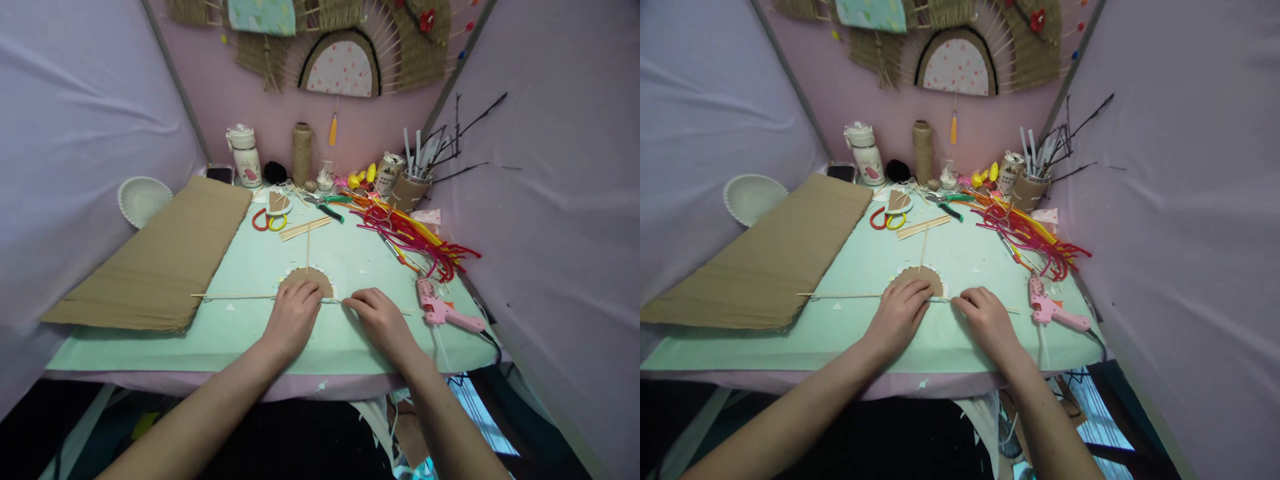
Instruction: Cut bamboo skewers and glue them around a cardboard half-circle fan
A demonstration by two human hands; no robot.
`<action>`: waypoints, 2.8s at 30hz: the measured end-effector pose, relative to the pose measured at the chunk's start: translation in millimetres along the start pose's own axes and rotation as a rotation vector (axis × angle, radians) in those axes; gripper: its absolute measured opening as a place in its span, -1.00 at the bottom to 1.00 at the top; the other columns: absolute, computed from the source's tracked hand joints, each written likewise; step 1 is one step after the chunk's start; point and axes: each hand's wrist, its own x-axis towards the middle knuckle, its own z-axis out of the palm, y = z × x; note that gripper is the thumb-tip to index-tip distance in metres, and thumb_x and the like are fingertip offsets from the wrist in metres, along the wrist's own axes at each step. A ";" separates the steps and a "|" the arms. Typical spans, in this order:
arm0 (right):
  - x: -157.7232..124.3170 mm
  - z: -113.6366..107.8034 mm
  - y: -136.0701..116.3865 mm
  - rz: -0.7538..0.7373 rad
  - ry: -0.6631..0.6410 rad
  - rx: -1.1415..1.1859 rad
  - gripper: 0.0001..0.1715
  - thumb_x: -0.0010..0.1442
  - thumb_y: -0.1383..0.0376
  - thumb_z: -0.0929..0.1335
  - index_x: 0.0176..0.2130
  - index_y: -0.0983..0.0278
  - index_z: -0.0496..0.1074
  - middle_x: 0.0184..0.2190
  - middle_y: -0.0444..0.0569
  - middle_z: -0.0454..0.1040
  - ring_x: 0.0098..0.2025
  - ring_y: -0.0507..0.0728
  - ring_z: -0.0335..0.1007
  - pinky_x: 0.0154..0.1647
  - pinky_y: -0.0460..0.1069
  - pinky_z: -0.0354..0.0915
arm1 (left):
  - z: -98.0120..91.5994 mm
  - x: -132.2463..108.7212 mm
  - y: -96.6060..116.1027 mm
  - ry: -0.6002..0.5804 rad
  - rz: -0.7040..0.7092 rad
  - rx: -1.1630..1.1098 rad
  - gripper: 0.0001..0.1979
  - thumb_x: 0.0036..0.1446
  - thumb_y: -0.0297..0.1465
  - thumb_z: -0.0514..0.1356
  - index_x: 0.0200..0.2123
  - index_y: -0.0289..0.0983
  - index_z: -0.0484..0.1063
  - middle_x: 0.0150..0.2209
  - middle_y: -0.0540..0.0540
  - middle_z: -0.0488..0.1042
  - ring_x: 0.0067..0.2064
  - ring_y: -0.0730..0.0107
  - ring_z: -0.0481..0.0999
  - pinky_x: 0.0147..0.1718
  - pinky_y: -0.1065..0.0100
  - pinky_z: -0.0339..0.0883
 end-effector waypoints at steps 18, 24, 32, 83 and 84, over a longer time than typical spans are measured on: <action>0.7 -1.0 0.2 -0.004 -0.005 0.008 -0.66 0.28 0.49 0.24 -0.09 0.24 0.51 -0.26 0.05 0.49 -0.21 0.14 0.35 -0.23 0.04 0.35 | 0.4 -0.4 -0.7 -0.024 -0.007 -0.004 -0.79 0.27 -0.48 0.09 -0.12 -0.24 0.50 -0.03 -0.14 0.54 0.05 0.20 0.44 -0.02 0.13 0.25; 0.3 -0.7 0.7 -0.008 -0.005 0.006 -0.67 0.27 0.48 0.26 -0.08 0.24 0.52 -0.26 0.05 0.50 -0.21 0.14 0.36 -0.23 0.04 0.35 | 0.6 -0.6 -0.4 -0.037 -0.017 -0.006 -0.78 0.28 -0.48 0.08 -0.11 -0.23 0.51 -0.02 -0.14 0.53 0.07 0.20 0.42 -0.01 0.12 0.24; -0.4 0.7 1.7 -0.009 -0.009 0.004 -0.65 0.27 0.49 0.24 -0.06 0.23 0.50 -0.25 0.05 0.49 -0.21 0.15 0.36 -0.23 0.05 0.35 | 0.3 0.3 -0.4 -0.038 -0.015 -0.006 -0.79 0.29 -0.46 0.08 -0.12 -0.22 0.50 -0.02 -0.14 0.54 0.06 0.20 0.43 -0.03 0.13 0.24; -0.4 4.4 3.7 -0.016 0.001 0.001 -0.65 0.27 0.53 0.23 -0.10 0.28 0.51 -0.27 0.04 0.48 -0.22 0.13 0.32 -0.23 0.01 0.32 | 1.1 -0.5 -1.4 -0.023 -0.008 0.014 -0.84 0.26 -0.47 0.13 -0.15 -0.24 0.49 -0.02 -0.10 0.54 0.05 0.20 0.44 -0.05 0.15 0.22; -0.3 4.4 3.6 -0.013 -0.001 0.001 -0.65 0.27 0.53 0.23 -0.10 0.28 0.51 -0.27 0.04 0.48 -0.22 0.13 0.33 -0.23 0.01 0.32 | 1.0 -0.6 -1.4 -0.023 -0.008 0.014 -0.84 0.25 -0.48 0.13 -0.15 -0.24 0.49 -0.03 -0.10 0.54 0.05 0.20 0.44 -0.05 0.15 0.22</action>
